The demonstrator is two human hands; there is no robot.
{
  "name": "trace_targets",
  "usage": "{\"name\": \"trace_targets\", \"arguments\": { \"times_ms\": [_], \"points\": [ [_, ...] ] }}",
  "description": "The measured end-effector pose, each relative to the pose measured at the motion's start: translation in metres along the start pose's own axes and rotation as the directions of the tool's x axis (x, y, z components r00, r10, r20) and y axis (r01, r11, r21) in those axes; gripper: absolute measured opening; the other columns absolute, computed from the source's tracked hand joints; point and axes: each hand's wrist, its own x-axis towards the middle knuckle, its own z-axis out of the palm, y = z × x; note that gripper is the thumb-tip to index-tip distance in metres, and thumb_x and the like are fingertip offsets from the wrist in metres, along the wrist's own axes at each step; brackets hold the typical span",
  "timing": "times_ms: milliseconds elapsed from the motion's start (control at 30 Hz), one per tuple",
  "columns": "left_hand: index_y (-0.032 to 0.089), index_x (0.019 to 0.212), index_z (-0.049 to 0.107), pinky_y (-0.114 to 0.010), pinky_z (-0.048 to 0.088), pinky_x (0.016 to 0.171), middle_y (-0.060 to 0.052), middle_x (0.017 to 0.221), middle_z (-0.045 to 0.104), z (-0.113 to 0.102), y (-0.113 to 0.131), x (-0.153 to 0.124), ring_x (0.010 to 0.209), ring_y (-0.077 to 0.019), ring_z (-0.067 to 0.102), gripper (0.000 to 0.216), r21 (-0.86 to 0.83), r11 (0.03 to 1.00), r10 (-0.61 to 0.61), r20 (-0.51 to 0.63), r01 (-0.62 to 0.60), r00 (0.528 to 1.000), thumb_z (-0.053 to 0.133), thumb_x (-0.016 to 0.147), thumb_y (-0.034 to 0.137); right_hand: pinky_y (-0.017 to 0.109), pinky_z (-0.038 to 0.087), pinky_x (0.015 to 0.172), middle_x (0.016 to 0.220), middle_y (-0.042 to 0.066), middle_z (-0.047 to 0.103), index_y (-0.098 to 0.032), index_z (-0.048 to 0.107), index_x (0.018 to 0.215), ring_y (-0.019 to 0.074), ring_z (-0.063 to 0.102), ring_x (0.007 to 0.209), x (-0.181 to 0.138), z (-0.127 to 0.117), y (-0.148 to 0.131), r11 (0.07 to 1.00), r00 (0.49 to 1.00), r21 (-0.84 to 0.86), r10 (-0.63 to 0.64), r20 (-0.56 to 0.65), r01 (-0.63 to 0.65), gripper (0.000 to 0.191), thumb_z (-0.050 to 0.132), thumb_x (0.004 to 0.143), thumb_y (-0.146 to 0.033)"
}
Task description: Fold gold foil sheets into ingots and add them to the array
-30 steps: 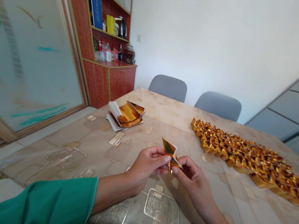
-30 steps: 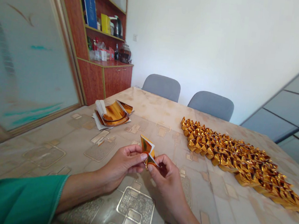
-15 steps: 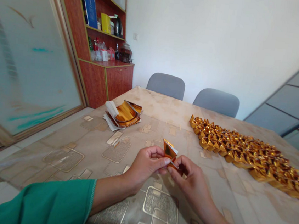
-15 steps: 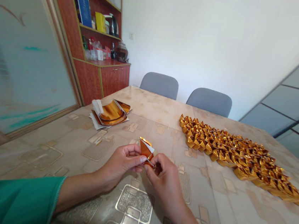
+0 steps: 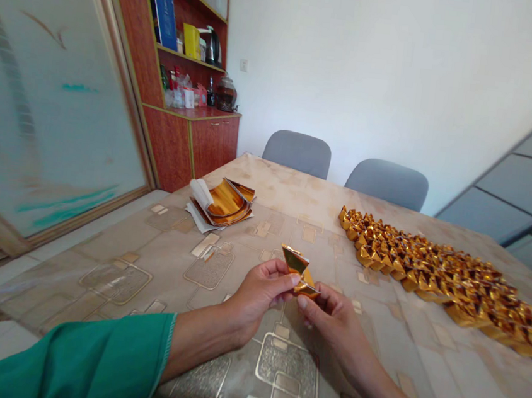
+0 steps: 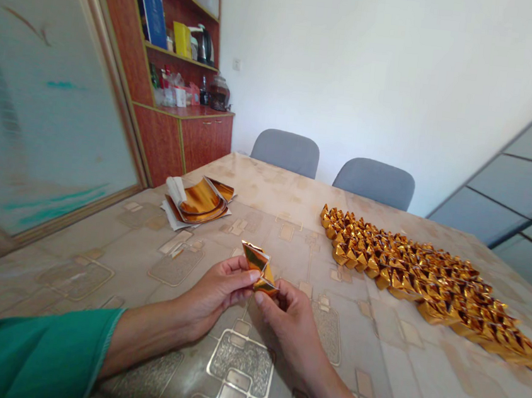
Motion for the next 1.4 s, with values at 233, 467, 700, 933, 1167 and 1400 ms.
{"name": "trace_targets", "arguments": {
  "times_ms": [233,467,700,933,1167,1400],
  "points": [
    [0.014,0.08,0.066,-0.023,0.043,0.067,-0.003,0.081,0.069,0.0,-0.002,0.001,0.071,-0.0111,0.061,0.029,-0.033,0.999,-0.012,0.009,0.012,1.0,0.086,0.063,0.025,0.023,0.024,0.047,0.058,-0.006,0.047,-0.02,0.055,0.067,0.0092,0.033,0.05,0.001,0.004,0.001,0.999,0.998,0.053,0.013,-0.056,-0.01,0.037,0.078,0.069,-0.049],
    [0.014,0.081,0.068,-0.025,0.044,0.072,-0.003,0.081,0.069,-0.001,-0.004,0.002,0.075,-0.0127,0.061,0.026,-0.044,0.999,-0.011,0.059,0.014,0.998,0.084,0.063,0.024,0.024,0.026,0.05,0.059,-0.005,0.048,-0.02,0.068,0.079,0.0104,0.034,0.052,0.0,0.006,0.007,0.996,1.0,0.094,0.004,-0.015,-0.003,0.026,0.075,0.078,-0.045],
    [0.013,0.088,0.067,-0.025,0.044,0.07,-0.002,0.08,0.067,0.002,-0.004,-0.002,0.071,-0.012,0.06,0.034,-0.05,0.997,-0.054,0.087,0.058,0.995,0.086,0.063,0.028,0.024,0.025,0.05,0.056,-0.005,0.048,-0.018,0.067,0.07,0.0096,0.033,0.051,0.001,0.001,0.001,0.995,0.999,0.09,0.034,0.016,-0.036,0.036,0.08,0.07,-0.052],
    [0.014,0.08,0.062,-0.02,0.037,0.057,0.003,0.067,0.06,0.0,-0.004,0.001,0.055,-0.0064,0.048,0.028,0.077,0.997,0.027,0.034,-0.029,0.999,0.082,0.067,0.03,0.025,0.028,0.051,0.058,-0.003,0.05,-0.018,0.065,0.067,0.0108,0.037,0.054,0.002,0.0,-0.004,0.996,1.0,0.083,0.024,0.015,-0.025,0.041,0.077,0.072,-0.057],
    [0.02,0.081,0.056,-0.024,0.043,0.059,0.001,0.068,0.06,0.001,0.0,0.0,0.062,-0.0138,0.055,0.025,0.379,0.871,0.259,0.188,-0.314,0.947,0.066,0.084,0.042,0.023,0.026,0.048,0.053,-0.005,0.047,-0.017,0.061,0.066,0.0084,0.033,0.048,0.004,-0.003,0.001,0.968,0.993,0.226,0.117,-0.02,-0.109,0.039,0.081,0.068,-0.051],
    [0.026,0.092,0.076,-0.032,0.045,0.083,-0.007,0.095,0.066,-0.006,0.013,0.001,0.091,-0.0212,0.06,0.013,0.64,0.318,0.556,0.472,-0.7,0.684,0.064,0.088,0.023,0.023,0.029,0.048,0.052,-0.007,0.048,-0.018,0.058,0.067,0.0068,0.031,0.045,0.003,-0.01,-0.003,0.906,0.985,0.389,0.174,0.008,-0.164,0.037,0.084,0.064,-0.044]
  ]
}}
